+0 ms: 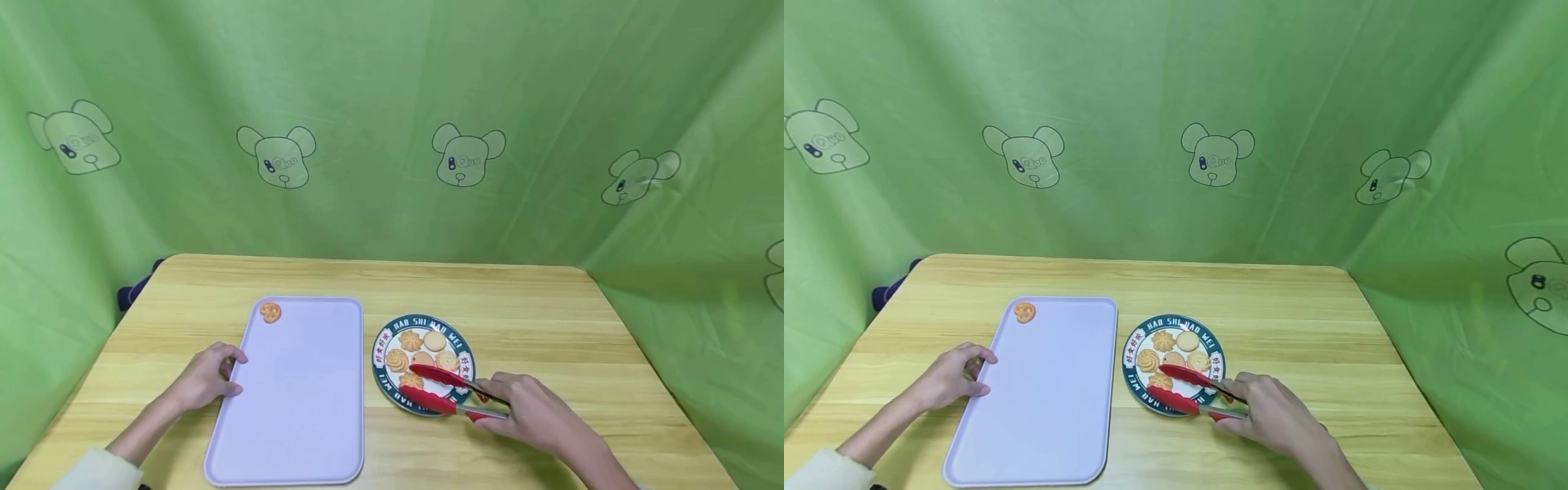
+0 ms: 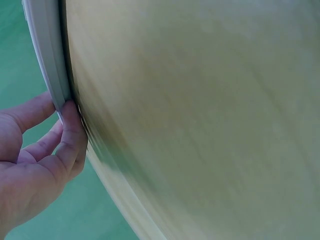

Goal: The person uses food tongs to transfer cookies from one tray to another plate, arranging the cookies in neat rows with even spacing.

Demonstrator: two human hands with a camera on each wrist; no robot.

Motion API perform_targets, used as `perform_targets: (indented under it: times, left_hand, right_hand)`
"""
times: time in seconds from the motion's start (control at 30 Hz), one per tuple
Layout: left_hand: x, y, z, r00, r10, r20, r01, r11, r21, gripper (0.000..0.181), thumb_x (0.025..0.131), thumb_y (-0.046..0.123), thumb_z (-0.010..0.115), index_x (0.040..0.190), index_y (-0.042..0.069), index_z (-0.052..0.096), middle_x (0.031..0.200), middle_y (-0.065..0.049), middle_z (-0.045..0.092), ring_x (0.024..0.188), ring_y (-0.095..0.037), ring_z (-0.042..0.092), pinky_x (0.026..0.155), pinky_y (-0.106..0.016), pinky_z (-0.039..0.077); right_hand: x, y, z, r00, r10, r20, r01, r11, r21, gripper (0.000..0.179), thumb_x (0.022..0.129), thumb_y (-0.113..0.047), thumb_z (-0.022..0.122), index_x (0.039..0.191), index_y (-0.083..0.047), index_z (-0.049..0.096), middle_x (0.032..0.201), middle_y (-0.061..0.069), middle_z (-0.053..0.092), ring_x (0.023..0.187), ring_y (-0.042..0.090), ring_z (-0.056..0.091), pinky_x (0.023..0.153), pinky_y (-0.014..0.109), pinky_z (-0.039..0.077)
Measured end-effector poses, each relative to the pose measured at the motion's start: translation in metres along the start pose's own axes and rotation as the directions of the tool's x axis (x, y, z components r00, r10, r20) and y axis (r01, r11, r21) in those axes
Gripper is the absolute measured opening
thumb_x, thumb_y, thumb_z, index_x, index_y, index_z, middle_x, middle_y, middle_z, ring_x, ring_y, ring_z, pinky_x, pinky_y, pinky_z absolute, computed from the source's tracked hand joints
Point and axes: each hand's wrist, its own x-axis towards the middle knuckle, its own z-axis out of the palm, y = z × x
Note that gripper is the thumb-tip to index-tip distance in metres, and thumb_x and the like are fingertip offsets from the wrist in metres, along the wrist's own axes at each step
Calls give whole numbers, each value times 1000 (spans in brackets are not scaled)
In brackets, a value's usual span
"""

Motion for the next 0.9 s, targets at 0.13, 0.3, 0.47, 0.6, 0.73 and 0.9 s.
perform_targets:
  times: [0.13,0.3,0.47,0.6,0.73,0.9]
  left_hand:
    - [0,0,0,1000,0,3,0,1000,-4,43,67,-2,78,105,-3,60,96,-13,56,77,-18,54,58,-23,47]
    - [0,0,-1,1000,-1,7,1,1000,-6,43,67,-2,78,106,-3,60,96,-14,55,78,-18,54,58,-23,47]
    - [0,0,-1,1000,-5,9,6,1000,-11,43,67,-2,78,106,-3,60,96,-13,55,78,-18,54,58,-23,48]
    - [2,-1,-1,1000,-3,8,3,1000,-10,43,67,-2,78,106,-3,60,96,-13,55,78,-18,54,58,-24,47]
    - [2,-1,-1,1000,-6,6,6,1000,-6,44,66,-1,79,106,-2,60,96,-12,55,78,-18,54,59,-24,47]
    - [1,-2,-1,1000,-1,5,1,1000,-5,45,65,0,79,106,-2,60,96,-12,56,79,-18,54,59,-24,47]
  right_hand:
    - [-1,0,0,1000,4,14,-4,1000,0,58,75,-48,74,118,-9,67,83,-9,59,66,2,43,56,17,35]
    - [0,-1,-3,1000,5,12,-5,1000,2,63,73,-52,73,119,-9,67,84,-9,60,68,3,45,57,17,36]
    - [6,-4,-9,1000,-7,-28,6,1000,-16,66,72,-55,74,118,-9,67,87,-7,65,70,3,49,59,18,42]
    - [15,-11,-9,997,-28,-73,25,999,-41,66,71,-54,75,118,-9,67,93,-3,68,76,4,55,66,23,51]
    - [28,-21,-4,995,-40,-89,37,999,-32,68,70,-49,78,121,-5,64,106,10,69,93,21,65,82,38,56]
    - [51,-38,3,996,-36,-83,33,999,-34,72,69,-52,77,123,-6,62,114,16,66,99,29,65,84,43,56]
